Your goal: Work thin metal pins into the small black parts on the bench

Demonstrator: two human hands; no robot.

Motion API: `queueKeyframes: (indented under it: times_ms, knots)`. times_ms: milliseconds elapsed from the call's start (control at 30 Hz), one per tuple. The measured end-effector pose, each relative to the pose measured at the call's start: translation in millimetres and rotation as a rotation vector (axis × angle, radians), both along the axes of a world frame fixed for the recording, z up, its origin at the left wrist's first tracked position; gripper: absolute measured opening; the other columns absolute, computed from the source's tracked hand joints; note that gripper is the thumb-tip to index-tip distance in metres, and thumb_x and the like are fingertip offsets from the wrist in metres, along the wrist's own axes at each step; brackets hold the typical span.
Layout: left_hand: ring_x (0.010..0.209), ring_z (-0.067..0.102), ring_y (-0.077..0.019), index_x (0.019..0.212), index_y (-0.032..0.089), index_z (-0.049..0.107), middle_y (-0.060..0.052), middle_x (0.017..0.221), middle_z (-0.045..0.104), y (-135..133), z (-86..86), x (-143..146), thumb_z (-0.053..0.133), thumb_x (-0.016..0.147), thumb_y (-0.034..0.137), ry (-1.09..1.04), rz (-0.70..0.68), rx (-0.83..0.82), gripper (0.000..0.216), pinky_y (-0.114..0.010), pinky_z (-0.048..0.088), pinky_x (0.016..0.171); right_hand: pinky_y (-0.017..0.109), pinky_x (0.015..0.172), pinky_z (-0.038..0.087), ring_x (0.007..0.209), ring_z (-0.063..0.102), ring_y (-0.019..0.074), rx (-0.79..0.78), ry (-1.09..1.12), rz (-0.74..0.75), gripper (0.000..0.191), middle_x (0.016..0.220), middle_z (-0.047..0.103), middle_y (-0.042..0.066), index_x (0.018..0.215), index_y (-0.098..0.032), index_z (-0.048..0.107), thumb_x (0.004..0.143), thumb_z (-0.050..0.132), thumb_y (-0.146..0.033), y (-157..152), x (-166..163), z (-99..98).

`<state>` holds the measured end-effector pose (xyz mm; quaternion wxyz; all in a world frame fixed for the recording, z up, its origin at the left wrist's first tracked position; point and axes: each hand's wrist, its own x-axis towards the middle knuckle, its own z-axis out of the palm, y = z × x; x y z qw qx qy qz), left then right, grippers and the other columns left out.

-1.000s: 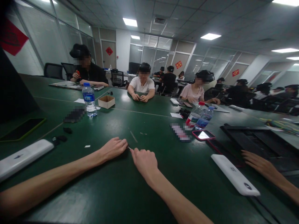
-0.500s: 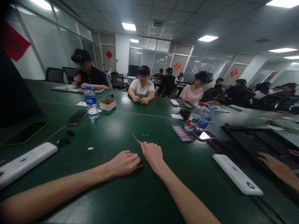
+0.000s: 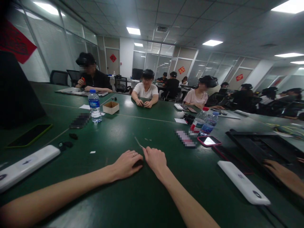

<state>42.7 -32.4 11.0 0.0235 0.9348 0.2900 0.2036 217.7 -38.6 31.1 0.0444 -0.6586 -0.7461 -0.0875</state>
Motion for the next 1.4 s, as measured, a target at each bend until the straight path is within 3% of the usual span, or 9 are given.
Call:
queueKeyframes:
  times_ms: [267, 467, 600, 700, 833, 1033, 1100, 1233, 1400]
  knots:
    - [0.095, 0.053, -0.0196, 0.099, 0.020, 0.060, -0.006, 0.104, 0.058, 7.6, -2.1, -3.2, 0.060, 0.086, 0.040, -0.089, 0.012, -0.096, 0.023, -0.033, 0.042, 0.080, 0.025, 0.060, 0.041, 0.071, 0.065, 0.0164, -0.011, 0.047, 0.006, 0.047, 0.087, 0.069, 0.007, 0.091, -0.020, 0.061, 0.099, 0.023, -0.048, -0.4, 2.1, -1.4]
    - [0.089, 0.057, -0.0189, 0.099, 0.019, 0.060, -0.004, 0.095, 0.062, 21.0, -12.5, -3.2, 0.066, 0.081, 0.038, -0.190, 0.024, -0.270, 0.027, -0.032, 0.046, 0.077, 0.023, 0.055, 0.037, 0.066, 0.063, 0.0143, 0.019, 0.166, 0.025, 0.040, 0.081, 0.069, 0.004, 0.088, -0.020, 0.058, 0.098, 0.029, -0.046, -1.5, 1.8, -2.8]
    - [0.088, 0.059, -0.0182, 0.105, 0.017, 0.056, -0.005, 0.097, 0.064, 25.7, -16.1, -3.5, 0.066, 0.082, 0.032, -0.235, 0.012, -0.310, 0.029, -0.031, 0.047, 0.076, 0.022, 0.060, 0.038, 0.069, 0.063, 0.0146, 0.006, 0.248, 0.134, 0.041, 0.080, 0.068, 0.004, 0.094, -0.020, 0.059, 0.097, 0.030, -0.049, -6.2, -2.7, -1.5]
    - [0.089, 0.058, -0.0190, 0.106, 0.017, 0.054, -0.007, 0.100, 0.062, 28.8, -16.6, -6.9, 0.065, 0.082, 0.038, -0.241, 0.027, -0.285, 0.034, -0.031, 0.047, 0.075, 0.023, 0.063, 0.040, 0.073, 0.064, 0.0152, -0.033, 0.261, 0.258, 0.041, 0.085, 0.069, 0.005, 0.104, -0.020, 0.059, 0.095, 0.034, -0.051, -8.9, -5.2, 0.3]
    - [0.098, 0.054, -0.0257, 0.110, 0.016, 0.051, -0.010, 0.105, 0.058, 40.7, -13.4, -18.7, 0.067, 0.068, 0.064, -0.138, 0.128, -0.160, 0.065, -0.039, 0.043, 0.083, 0.023, 0.063, 0.042, 0.075, 0.064, 0.0152, -0.041, 0.272, 0.305, 0.039, 0.090, 0.069, 0.005, 0.101, -0.020, 0.062, 0.096, 0.034, -0.047, -7.6, -4.3, 1.9]
    - [0.116, 0.044, -0.0290, 0.124, 0.019, 0.046, -0.012, 0.124, 0.051, 95.1, 5.5, -75.3, 0.060, 0.064, 0.075, 0.072, 0.113, -0.023, 0.083, -0.044, 0.031, 0.098, 0.023, 0.063, 0.044, 0.073, 0.063, 0.0144, -0.088, 0.292, 0.386, 0.041, 0.087, 0.068, 0.004, 0.097, -0.020, 0.065, 0.097, 0.034, -0.047, -2.6, 1.4, 3.0]
    - [0.119, 0.041, -0.0304, 0.123, 0.019, 0.048, -0.013, 0.126, 0.050, 119.2, 10.9, -109.1, 0.055, 0.072, 0.071, 0.086, 0.294, 0.019, 0.073, -0.045, 0.028, 0.100, 0.023, 0.063, 0.045, 0.073, 0.063, 0.0138, -0.100, 0.308, 0.407, 0.041, 0.087, 0.068, 0.003, 0.097, -0.020, 0.065, 0.097, 0.034, -0.047, -1.7, 2.6, 2.6]
    - [0.119, 0.037, -0.0396, 0.122, 0.009, 0.048, -0.023, 0.129, 0.045, 159.5, 9.8, -183.1, 0.043, 0.084, 0.059, -0.045, 1.006, 0.093, 0.063, -0.053, 0.029, 0.096, 0.024, 0.064, 0.046, 0.071, 0.062, 0.0136, -0.096, 0.319, 0.416, 0.041, 0.084, 0.068, 0.003, 0.097, -0.020, 0.065, 0.097, 0.034, -0.047, -0.7, 2.8, 1.2]
    - [0.125, 0.027, -0.0489, 0.127, 0.008, 0.045, -0.028, 0.137, 0.035, 185.5, -8.6, -244.4, 0.046, 0.076, 0.067, -0.095, 1.323, 0.005, 0.079, -0.062, 0.026, 0.095, 0.023, 0.064, 0.045, 0.071, 0.062, 0.0132, -0.091, 0.340, 0.422, 0.039, 0.084, 0.068, 0.002, 0.097, -0.021, 0.065, 0.097, 0.034, -0.045, 0.6, 1.5, 0.2]
